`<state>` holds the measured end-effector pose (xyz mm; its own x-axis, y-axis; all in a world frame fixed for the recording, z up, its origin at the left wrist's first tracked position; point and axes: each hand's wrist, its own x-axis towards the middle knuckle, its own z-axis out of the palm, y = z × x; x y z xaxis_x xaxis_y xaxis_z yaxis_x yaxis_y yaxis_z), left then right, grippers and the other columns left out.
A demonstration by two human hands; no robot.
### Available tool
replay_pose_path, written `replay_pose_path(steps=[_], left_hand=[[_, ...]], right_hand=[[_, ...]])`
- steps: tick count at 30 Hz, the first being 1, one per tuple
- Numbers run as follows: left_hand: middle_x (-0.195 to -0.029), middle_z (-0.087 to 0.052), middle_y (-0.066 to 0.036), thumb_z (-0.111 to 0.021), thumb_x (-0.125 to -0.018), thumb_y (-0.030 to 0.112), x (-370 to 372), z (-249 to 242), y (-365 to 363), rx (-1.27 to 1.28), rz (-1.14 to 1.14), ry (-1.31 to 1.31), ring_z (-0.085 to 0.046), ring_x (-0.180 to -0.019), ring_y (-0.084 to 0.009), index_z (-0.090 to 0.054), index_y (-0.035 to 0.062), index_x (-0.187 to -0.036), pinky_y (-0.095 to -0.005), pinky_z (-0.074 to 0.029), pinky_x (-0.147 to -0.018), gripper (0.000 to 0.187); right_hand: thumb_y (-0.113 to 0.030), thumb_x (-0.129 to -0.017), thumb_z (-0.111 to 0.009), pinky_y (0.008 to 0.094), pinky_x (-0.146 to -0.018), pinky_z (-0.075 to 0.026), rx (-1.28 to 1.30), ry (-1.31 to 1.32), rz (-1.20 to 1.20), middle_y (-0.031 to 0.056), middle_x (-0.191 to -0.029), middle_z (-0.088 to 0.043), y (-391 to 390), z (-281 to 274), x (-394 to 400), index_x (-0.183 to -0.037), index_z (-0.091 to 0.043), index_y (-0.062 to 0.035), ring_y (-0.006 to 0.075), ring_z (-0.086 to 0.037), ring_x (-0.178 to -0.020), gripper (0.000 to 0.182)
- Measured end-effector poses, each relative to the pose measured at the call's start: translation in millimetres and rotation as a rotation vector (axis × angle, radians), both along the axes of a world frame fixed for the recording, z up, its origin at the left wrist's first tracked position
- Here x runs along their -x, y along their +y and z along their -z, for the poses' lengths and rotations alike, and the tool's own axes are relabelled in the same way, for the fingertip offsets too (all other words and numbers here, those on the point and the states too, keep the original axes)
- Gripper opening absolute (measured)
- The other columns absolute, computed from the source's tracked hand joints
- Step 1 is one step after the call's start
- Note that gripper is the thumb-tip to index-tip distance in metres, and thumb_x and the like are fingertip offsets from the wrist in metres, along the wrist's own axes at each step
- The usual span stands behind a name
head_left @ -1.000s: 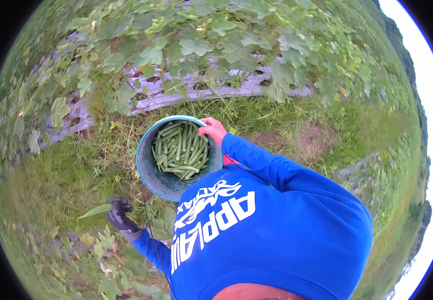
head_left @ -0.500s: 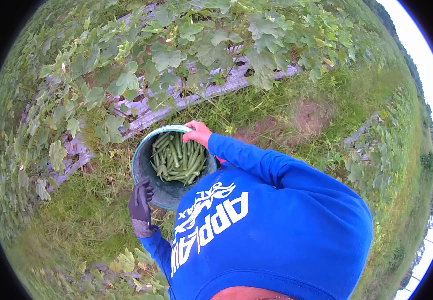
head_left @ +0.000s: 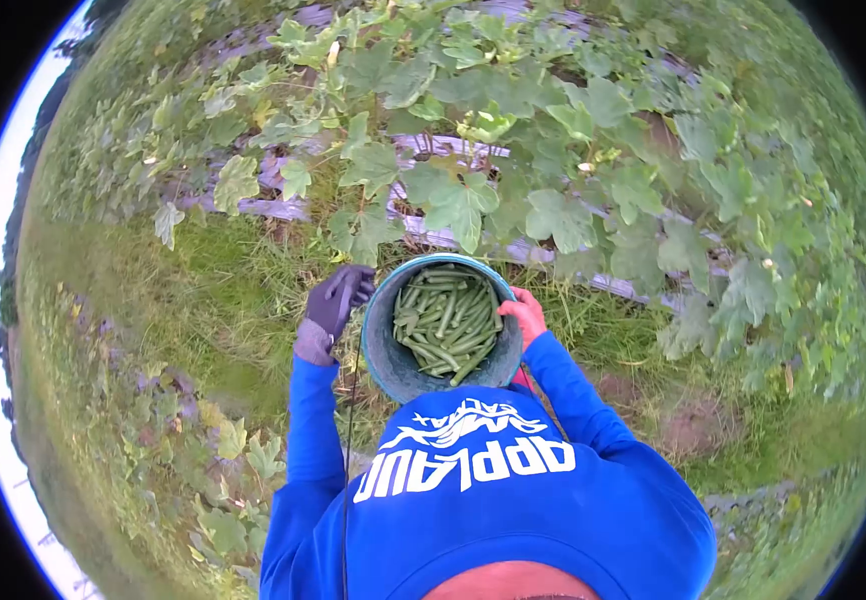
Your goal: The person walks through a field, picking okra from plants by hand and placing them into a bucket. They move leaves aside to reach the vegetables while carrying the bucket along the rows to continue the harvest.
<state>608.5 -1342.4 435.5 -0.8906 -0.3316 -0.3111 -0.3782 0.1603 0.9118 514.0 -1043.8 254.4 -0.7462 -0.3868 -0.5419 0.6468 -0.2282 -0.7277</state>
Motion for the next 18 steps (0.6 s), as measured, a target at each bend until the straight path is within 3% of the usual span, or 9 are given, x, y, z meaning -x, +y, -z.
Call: replay_pose_path(steps=[3, 5, 9, 10, 12, 13, 15, 16, 18], left_hand=[[-0.080, -0.063, -0.004, -0.046, -0.096, 0.032, 54, 3, -42, -0.045, -0.137, 0.073, -0.056, -0.066, -0.0091, -0.062, 0.0049, -0.106, -0.0222, -0.046, -0.060, 0.033], [-0.076, -0.061, -0.003, -0.047, -0.094, 0.031, 129, -3, -69, -0.094, -0.371, 0.044, -0.054, -0.059, -0.0098, -0.060, 0.0062, -0.107, -0.0233, -0.046, -0.056, 0.030], [-0.083, -0.065, -0.009, -0.049, -0.091, 0.037, 215, 31, -108, 0.338, -0.224, 0.062, -0.062, -0.062, -0.0156, -0.060, 0.0053, -0.108, -0.0269, -0.049, -0.057, 0.038], [-0.083, -0.065, -0.009, -0.049, -0.091, 0.037, 236, 40, -125, 0.337, -0.227, 0.058, -0.062, -0.062, -0.0156, -0.060, 0.0053, -0.108, -0.0269, -0.049, -0.057, 0.038], [-0.087, -0.066, -0.014, -0.048, -0.089, 0.045, 268, 51, -155, 0.527, -0.538, -0.017, -0.065, -0.065, -0.0205, -0.056, 0.0067, -0.115, -0.0312, -0.051, -0.054, 0.047], [-0.087, -0.066, -0.014, -0.048, -0.089, 0.045, 277, 43, -156, 0.527, -0.541, -0.018, -0.065, -0.065, -0.0205, -0.056, 0.0067, -0.115, -0.0312, -0.051, -0.054, 0.047], [-0.087, -0.064, -0.018, -0.044, -0.088, 0.048, 297, 30, -157, 0.182, -0.710, -0.070, -0.065, -0.061, -0.0255, -0.043, 0.0104, -0.130, -0.0365, -0.051, -0.050, 0.057], [-0.087, -0.064, -0.018, -0.044, -0.088, 0.048, 307, 38, -165, 0.175, -0.691, -0.072, -0.065, -0.061, -0.0255, -0.043, 0.0104, -0.130, -0.0365, -0.051, -0.050, 0.057], [-0.083, -0.060, -0.019, -0.043, -0.089, 0.048, 325, 50, -177, -0.256, -0.730, 0.003, -0.061, -0.055, -0.0275, -0.032, 0.0111, -0.133, -0.0393, -0.050, -0.047, 0.058]], right_hand=[[-0.008, -0.062, -0.063, 0.0323, -0.082, -0.045, 0.000, -0.073, 0.015, 0.0116, -0.098, -0.059, 5, -6, 0, -0.113, -0.051, 0.0041, 0.0205, -0.056, -0.090, 0.053], [-0.008, -0.064, -0.061, 0.0327, -0.082, -0.045, -0.009, -0.117, 0.007, 0.0119, -0.098, -0.058, -4, 0, 14, -0.114, -0.049, 0.0041, 0.0211, -0.055, -0.089, 0.053], [-0.006, -0.066, -0.060, 0.0323, -0.082, -0.045, -0.002, -0.146, 0.021, 0.0124, -0.101, -0.057, -11, -11, 13, -0.115, -0.046, 0.0052, 0.0213, -0.055, -0.091, 0.052], [-0.006, -0.066, -0.060, 0.0323, -0.082, -0.045, -0.004, -0.149, 0.017, 0.0124, -0.101, -0.057, -11, -13, 13, -0.115, -0.046, 0.0052, 0.0213, -0.055, -0.091, 0.052], [-0.006, -0.066, -0.059, 0.0323, -0.082, -0.045, -0.001, -0.193, 0.078, 0.0119, -0.100, -0.057, -10, -14, 13, -0.114, -0.047, 0.0049, 0.0214, -0.054, -0.090, 0.051], [-0.001, -0.065, -0.055, 0.0351, -0.083, -0.047, -0.030, -0.212, 0.080, 0.0123, -0.102, -0.057, -7, -10, 16, -0.116, -0.047, 0.0013, 0.0242, -0.056, -0.092, 0.051], [-0.001, -0.065, -0.055, 0.0355, -0.083, -0.047, -0.029, -0.222, 0.102, 0.0127, -0.103, -0.056, -1, -4, 19, -0.117, -0.046, 0.0009, 0.0245, -0.056, -0.092, 0.052], [-0.001, -0.065, -0.055, 0.0360, -0.084, -0.047, -0.028, -0.233, 0.138, 0.0130, -0.103, -0.056, 1, -9, 11, -0.118, -0.045, 0.0005, 0.0248, -0.056, -0.092, 0.054], [-0.001, -0.065, -0.055, 0.0374, -0.083, -0.048, -0.047, -0.258, 0.143, 0.0130, -0.103, -0.055, 8, -10, 15, -0.120, -0.043, -0.0005, 0.0251, -0.056, -0.092, 0.056]])
